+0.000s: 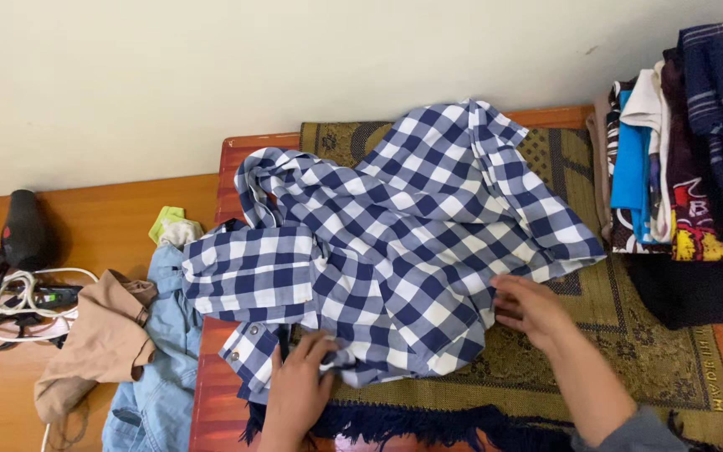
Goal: The person folds a blue and white checkered shirt on a wooden table, smoothing and aligning the fabric, then places it on a stack of folded clothes. The person then picks up a pair of light blue jeans and begins to fold them.
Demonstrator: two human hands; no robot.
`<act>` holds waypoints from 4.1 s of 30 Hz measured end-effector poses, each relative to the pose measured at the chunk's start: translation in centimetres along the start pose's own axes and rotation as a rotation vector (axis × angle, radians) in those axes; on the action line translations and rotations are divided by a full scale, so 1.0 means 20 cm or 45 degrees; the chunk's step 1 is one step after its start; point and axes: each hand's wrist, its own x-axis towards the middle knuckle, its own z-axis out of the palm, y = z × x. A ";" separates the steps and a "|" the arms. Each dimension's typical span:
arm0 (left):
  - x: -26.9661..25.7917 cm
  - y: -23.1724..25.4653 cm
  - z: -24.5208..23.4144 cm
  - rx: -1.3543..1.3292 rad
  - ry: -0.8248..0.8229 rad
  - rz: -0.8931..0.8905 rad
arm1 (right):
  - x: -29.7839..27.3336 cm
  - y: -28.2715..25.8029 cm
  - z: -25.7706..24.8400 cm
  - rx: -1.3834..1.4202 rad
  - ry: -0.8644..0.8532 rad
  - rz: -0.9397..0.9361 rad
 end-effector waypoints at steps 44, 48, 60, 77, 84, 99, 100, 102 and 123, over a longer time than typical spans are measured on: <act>-0.23 -0.73 -0.29 -2.356 0.392 -0.426 | -0.02 -0.13 0.09 0.820 -0.026 -0.259; -0.26 -0.74 -0.25 -2.149 0.470 -0.519 | 0.24 -0.26 -0.08 1.017 0.026 -0.196; -0.27 -0.82 0.15 -0.816 0.062 -1.047 | 0.09 -0.09 -0.78 -0.037 0.400 -0.137; -0.10 -0.05 -0.07 0.146 0.309 -0.447 | -0.03 0.08 -1.01 -1.013 0.508 -0.668; 0.03 0.27 0.05 0.291 -0.323 -0.656 | -0.33 -0.06 -0.16 -1.643 -0.143 -0.612; 0.11 -0.12 0.19 0.043 0.483 -0.712 | -0.35 0.45 0.34 -1.734 -0.248 -1.921; 0.11 -0.15 0.13 0.068 0.427 -0.787 | -0.38 0.46 0.35 -1.765 -0.432 -1.844; 0.11 -0.20 0.04 -0.158 0.616 -0.758 | -0.44 0.47 0.39 -1.808 -0.799 -1.671; 0.08 -0.70 -0.24 0.112 1.256 -0.746 | -0.68 0.65 0.84 -0.958 -1.784 -0.468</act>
